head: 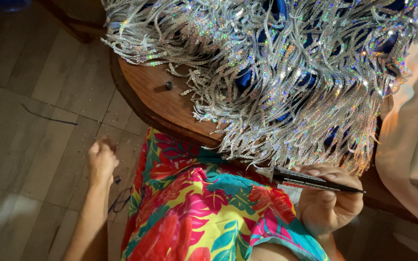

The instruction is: The person applies glue from a tube to the base of silver fringe on a blue garment and presses the fringe into place. The person works methodically along the hem, handling individual fringe strands and smoothing them down after gluing.

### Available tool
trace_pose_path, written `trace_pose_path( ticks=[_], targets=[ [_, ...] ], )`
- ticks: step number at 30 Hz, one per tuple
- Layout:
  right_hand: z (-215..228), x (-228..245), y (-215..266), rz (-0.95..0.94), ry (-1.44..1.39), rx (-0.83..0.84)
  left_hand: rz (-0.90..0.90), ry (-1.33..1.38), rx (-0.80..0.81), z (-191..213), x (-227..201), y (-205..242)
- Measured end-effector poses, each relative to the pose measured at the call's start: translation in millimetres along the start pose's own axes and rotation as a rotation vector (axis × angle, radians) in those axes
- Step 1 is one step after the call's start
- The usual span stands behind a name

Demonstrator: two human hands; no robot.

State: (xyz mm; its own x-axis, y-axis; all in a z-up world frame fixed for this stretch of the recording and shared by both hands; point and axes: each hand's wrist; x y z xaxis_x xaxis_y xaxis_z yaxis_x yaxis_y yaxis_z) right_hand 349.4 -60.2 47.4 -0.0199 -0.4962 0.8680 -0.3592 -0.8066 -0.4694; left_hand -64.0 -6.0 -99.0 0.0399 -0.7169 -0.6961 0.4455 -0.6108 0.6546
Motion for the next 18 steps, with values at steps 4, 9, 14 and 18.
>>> trace_pose_path(
  ticks=[4, 9, 14, 18],
  targets=[
    [-6, 1, -4, 0.031, 0.021, -0.007, -0.154, -0.053, 0.023, -6, 9, -10],
    [-5, 2, -4, 0.019, -0.002, -0.004, 0.016, -0.077, -0.040, -19, -6, 6],
    [-3, 1, -4, 0.028, 0.002, -0.013, -0.045, -0.235, 0.001, -36, 19, 10],
    [-3, 4, -7, 0.020, -0.004, 0.005, -0.130, -0.440, -0.028, -61, 48, -10]
  ],
)
Point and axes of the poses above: each hand's wrist, its own y-axis away from the middle knuckle, its own z-axis out of the back of the hand, x = y × z, and after that the axes turned 2 degrees about x, right-handed
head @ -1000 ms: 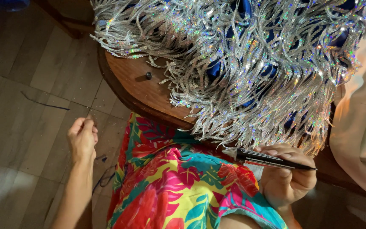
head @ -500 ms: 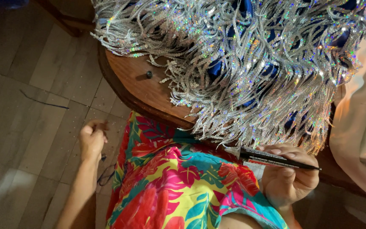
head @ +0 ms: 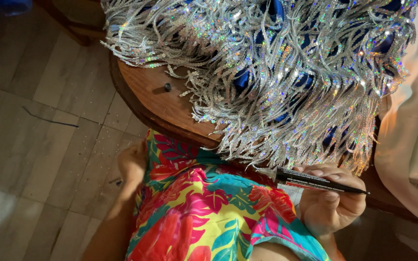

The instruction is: The person applies glue from a tube to the base of silver fringe on a blue garment and presses the fringe into place. The person works methodically along the hem, handling individual fringe strands and smoothing them down after gluing.

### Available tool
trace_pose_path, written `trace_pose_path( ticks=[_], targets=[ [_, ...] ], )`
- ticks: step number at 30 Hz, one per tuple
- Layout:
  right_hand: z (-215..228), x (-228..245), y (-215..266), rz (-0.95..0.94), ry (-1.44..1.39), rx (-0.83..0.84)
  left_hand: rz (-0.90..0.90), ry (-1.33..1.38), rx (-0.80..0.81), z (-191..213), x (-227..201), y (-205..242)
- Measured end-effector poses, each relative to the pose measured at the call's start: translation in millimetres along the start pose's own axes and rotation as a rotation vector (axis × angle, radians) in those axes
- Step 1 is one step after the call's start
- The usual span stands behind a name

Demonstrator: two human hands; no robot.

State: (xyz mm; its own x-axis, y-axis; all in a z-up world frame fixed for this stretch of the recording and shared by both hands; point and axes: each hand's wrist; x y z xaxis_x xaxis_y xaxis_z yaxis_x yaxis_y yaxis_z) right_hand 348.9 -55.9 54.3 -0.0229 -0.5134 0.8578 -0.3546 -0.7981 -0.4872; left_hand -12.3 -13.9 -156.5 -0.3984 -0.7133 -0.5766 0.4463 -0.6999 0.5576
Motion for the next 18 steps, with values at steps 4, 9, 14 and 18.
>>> trace_pose_path(
  ticks=[4, 9, 14, 18],
  targets=[
    [2, -2, 2, 0.001, 0.010, -0.041, -0.467, -0.096, -0.017, -15, 4, -4],
    [-1, -2, 3, -0.005, -0.017, -0.043, -0.294, 0.024, 0.378, 11, -27, 49],
    [-2, -5, 4, 0.012, -0.032, -0.073, 0.056, -0.144, 0.565, 26, 8, 83],
    [0, 1, 4, -0.001, -0.044, -0.086, 0.064, -0.332, 0.711, 58, 42, 93]
  ],
)
Point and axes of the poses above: each hand's wrist, its own y-axis away from the middle knuckle, its own z-axis out of the back of the hand, x = y × z, and after that the axes turned 2 degrees about x, right-handed
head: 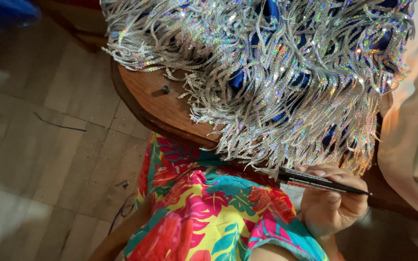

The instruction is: The person applies glue from a tube to the base of silver fringe on a blue garment and presses the fringe into place. The person works methodically along the hem, handling individual fringe strands and smoothing them down after gluing.

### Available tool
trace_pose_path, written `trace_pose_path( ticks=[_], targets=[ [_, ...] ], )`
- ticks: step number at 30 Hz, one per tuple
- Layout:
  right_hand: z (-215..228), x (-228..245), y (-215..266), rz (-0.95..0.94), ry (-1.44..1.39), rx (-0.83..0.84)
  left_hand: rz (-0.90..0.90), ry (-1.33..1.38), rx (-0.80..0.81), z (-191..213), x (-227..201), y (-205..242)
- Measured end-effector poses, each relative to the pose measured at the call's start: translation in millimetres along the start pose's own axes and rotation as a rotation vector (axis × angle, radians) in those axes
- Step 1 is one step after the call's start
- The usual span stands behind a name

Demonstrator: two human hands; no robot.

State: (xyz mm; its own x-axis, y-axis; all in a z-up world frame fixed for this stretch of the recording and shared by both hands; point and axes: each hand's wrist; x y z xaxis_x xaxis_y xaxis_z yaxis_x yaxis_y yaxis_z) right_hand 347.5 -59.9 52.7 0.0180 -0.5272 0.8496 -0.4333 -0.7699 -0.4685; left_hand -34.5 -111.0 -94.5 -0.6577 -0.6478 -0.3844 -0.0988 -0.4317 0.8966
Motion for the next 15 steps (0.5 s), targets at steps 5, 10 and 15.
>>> trace_pose_path(
  ticks=[5, 10, 15],
  targets=[
    [12, -3, 2, -0.003, 0.072, -0.024, -0.059, 0.174, 0.233, 33, -20, 37],
    [15, -2, 3, -0.010, 0.054, -0.037, -0.615, 0.211, -0.231, 43, -165, 81],
    [17, 3, -1, 0.009, 0.044, -0.013, -0.702, 0.032, -0.229, 4, -232, 86]
  ],
)
Point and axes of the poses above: each hand's wrist, its own y-axis away from the middle knuckle, its own z-axis out of the back of the hand, x = y × z, and after that the axes turned 2 degrees about x, right-handed
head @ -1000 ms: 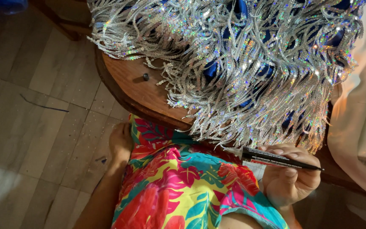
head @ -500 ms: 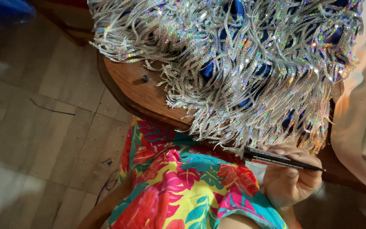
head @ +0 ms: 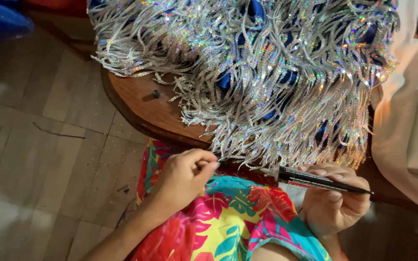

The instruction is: The person applies glue from a tube to the base of silver fringe on a blue garment and presses the fringe into place. The person works methodically along the hem, handling individual fringe strands and smoothing them down after gluing.

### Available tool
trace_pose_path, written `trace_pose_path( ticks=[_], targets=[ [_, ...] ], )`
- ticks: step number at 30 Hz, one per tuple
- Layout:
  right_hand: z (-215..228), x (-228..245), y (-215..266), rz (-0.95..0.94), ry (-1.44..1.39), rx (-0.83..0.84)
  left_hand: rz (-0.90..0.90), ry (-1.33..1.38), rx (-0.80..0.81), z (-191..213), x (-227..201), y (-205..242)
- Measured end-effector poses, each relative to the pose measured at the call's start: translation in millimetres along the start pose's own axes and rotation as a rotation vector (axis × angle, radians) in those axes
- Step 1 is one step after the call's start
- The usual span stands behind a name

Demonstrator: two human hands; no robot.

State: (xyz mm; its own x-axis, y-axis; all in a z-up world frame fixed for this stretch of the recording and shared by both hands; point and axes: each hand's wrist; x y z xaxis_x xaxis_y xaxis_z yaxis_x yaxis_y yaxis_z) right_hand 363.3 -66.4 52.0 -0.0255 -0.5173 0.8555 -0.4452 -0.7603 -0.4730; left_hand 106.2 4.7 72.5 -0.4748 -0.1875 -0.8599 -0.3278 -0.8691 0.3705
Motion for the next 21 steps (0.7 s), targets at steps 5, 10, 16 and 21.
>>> trace_pose_path(
  ticks=[5, 10, 16, 21],
  targets=[
    [-3, -1, 2, -0.003, 0.013, -0.012, -0.020, -0.170, -0.147, -22, 11, -17],
    [-3, -4, 4, -0.026, -0.017, -0.021, -0.129, -0.257, -0.298, -35, 22, -25],
    [-11, -2, 1, 0.020, 0.120, 0.148, -0.142, -0.028, -0.200, -30, 17, -17],
    [-27, -1, -6, 0.052, 0.320, 0.356, 0.004, 0.305, -0.027, -29, 18, -13]
  ],
)
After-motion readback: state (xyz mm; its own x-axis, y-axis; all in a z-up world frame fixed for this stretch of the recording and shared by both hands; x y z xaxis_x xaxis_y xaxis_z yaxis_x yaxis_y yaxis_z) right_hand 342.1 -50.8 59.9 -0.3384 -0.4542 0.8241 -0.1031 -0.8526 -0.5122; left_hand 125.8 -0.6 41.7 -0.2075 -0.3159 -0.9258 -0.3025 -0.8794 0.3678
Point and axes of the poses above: each hand's wrist, its own y-axis away from the middle knuckle, its own z-axis out of the back of the hand, x = y × z, and after that the axes turned 2 degrees about x, right-handed
